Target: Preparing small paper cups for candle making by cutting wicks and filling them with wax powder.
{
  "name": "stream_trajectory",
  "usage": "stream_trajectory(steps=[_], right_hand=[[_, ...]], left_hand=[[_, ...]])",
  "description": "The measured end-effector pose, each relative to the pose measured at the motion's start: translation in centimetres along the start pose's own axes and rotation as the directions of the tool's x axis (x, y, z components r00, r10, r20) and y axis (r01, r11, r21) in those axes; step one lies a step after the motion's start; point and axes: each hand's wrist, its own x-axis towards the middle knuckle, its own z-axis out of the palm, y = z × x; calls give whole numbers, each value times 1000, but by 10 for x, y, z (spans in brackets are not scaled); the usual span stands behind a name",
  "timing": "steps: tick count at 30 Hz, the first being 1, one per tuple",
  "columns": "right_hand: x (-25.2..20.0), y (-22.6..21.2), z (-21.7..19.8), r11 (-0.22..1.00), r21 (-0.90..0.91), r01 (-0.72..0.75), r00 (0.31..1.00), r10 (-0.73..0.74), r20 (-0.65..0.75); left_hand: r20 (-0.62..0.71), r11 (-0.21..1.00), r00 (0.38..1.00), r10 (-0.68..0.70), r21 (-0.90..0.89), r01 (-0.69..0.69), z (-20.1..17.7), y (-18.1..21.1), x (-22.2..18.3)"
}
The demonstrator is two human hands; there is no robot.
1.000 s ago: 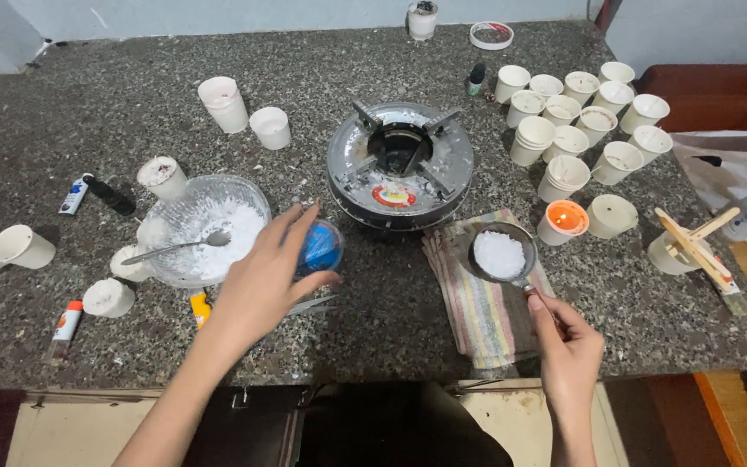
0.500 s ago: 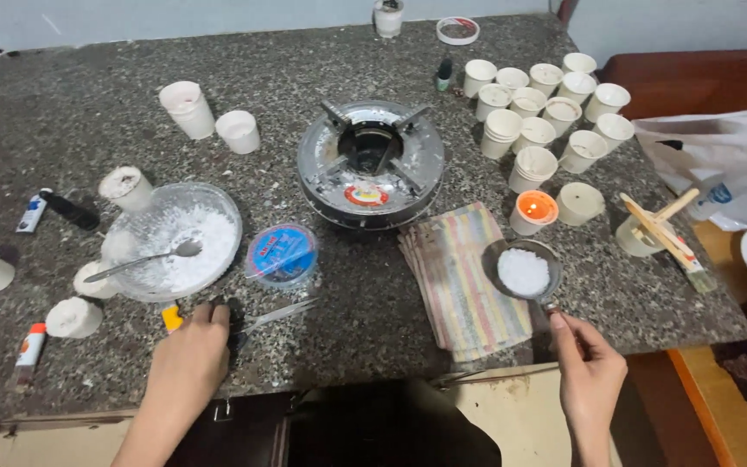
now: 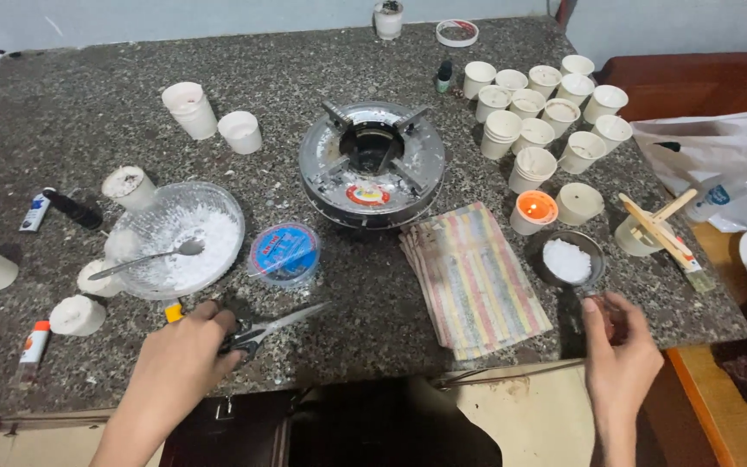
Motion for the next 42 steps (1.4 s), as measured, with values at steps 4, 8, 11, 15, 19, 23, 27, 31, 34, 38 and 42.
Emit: stream_trajectory(steps=[4,8,11,15,19,23,27,31,34,38,42], right_hand=[[1,6,-1,1000,14,-10,1000,10,-13],[-3,-7,-7,996,-8,90,994,-91,-56],[-10,-18,-4,958,-51,282,942,-287,-171],[-21,-65,19,903,192,385,915,-346,-207],[-31,-136,87,768,315,557,819,-571,-56],[-30,-190,162,507,362,782,493,-859,137],[-20,-200,222,428,249,869,323,-870,373],[-15,-212,234,431,236,871,295,-842,452],[-12,-218,235,472,246,847,328,-827,457],[-12,-222,236,556,258,791,397,-785,475],[-15,-224,231,653,222,724,466,-701,540]], left_hand=[[58,998,998,14,-58,-11,-15,-3,-8],[152,986,988,6,-164,19,-41,-5,-19],[171,980,984,-43,-183,75,-45,-13,-22],[180,979,979,-92,-163,122,-58,-23,-26],[189,980,975,-120,-135,147,-82,-25,-25],[187,991,979,-87,-88,105,-99,-27,-18],[71,997,996,-55,-52,58,-105,-32,-7],[63,998,996,-63,-10,64,-111,-35,-2],[32,999,998,-50,15,50,-110,-37,0],[43,993,999,-6,120,1,-107,-35,6],[5,983,995,99,155,-98,-124,-24,16]])
